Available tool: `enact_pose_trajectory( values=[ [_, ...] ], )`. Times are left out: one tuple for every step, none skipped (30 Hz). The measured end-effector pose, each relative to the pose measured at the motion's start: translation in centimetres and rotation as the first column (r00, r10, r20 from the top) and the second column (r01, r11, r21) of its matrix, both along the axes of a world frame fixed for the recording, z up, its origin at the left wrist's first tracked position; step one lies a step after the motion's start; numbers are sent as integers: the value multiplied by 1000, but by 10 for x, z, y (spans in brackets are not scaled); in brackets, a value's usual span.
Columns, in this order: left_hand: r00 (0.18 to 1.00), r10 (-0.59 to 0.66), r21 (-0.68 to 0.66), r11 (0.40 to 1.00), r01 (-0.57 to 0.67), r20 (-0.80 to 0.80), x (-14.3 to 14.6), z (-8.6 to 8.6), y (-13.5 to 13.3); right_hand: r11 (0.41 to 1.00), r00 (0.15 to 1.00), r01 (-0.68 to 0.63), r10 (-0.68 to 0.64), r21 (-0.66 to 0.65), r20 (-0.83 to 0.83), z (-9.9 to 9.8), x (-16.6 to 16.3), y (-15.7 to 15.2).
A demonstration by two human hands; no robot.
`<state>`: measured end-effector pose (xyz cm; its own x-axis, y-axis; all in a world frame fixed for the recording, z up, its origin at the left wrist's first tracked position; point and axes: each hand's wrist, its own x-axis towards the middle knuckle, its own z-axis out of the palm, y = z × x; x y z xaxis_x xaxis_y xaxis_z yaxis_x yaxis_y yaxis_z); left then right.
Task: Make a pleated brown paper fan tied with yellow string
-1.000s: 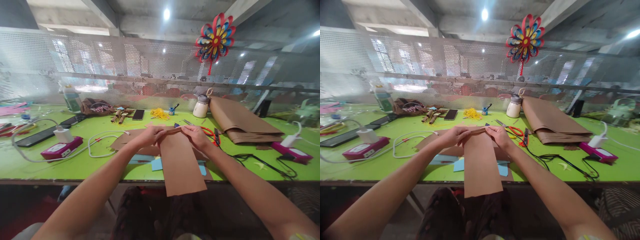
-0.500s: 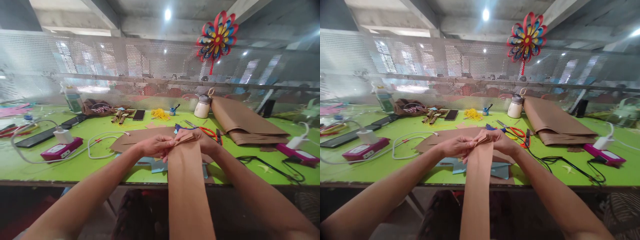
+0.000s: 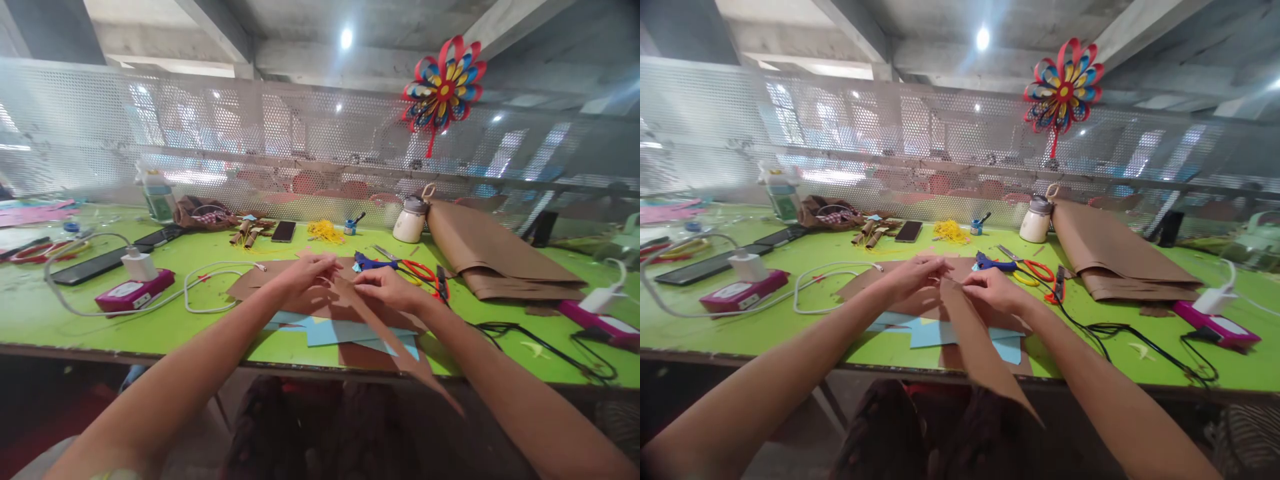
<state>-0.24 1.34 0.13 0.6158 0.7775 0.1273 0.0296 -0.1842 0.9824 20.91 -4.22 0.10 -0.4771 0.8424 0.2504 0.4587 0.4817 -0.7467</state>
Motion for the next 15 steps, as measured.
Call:
enact_pose_trajectory(
  values=[
    [999, 16, 65, 998, -13, -46, 0, 0, 0, 999, 998, 0, -3, 47, 67, -2, -2, 3],
    [993, 15, 145, 989, 1, -114, 0, 0, -1, 996, 992, 3, -14, 91, 126, -4, -4, 5],
    [981, 12, 231, 972, 33, -193, 1, -2, -3, 991, 983, 10, -34, 131, 178, -6, -6, 6],
    [962, 18, 315, 946, 71, -271, 3, -4, -4, 986, 972, 19, -57, 166, 226, -8, -8, 8],
    [940, 37, 388, 916, 104, -339, 4, -6, -5, 979, 960, 30, -84, 200, 266, -10, -10, 9],
    [918, 64, 447, 885, 128, -391, 6, -9, -6, 972, 948, 40, -110, 231, 299, -12, -12, 9],
    [899, 101, 496, 857, 139, -426, 7, -11, -5, 965, 937, 51, -135, 256, 323, -15, -13, 10],
    [882, 140, 540, 830, 143, -450, 8, -14, -4, 958, 928, 62, -159, 280, 337, -17, -14, 10],
    [865, 176, 579, 801, 151, -470, 8, -16, -2, 948, 921, 69, -179, 309, 345, -20, -14, 11],
    [850, 202, 613, 772, 168, -487, 8, -18, 0, 936, 915, 68, -197, 346, 352, -22, -14, 12],
    [836, 220, 644, 741, 191, -502, 9, -19, 2, 921, 909, 57, -208, 385, 362, -24, -14, 14],
    [824, 239, 671, 710, 213, -514, 9, -19, 4, 907, 903, 37, -211, 420, 375, -26, -14, 16],
    [811, 257, 692, 684, 232, -526, 9, -20, 6, 895, 898, 13, -206, 446, 388, -28, -13, 18],
    [797, 272, 703, 666, 248, -539, 8, -20, 7, 890, 896, -12, -194, 456, 400, -29, -12, 20],
    [786, 282, 707, 659, 258, -550, 8, -20, 7, 892, 895, -32, -175, 451, 411, -30, -10, 22]
  ],
)
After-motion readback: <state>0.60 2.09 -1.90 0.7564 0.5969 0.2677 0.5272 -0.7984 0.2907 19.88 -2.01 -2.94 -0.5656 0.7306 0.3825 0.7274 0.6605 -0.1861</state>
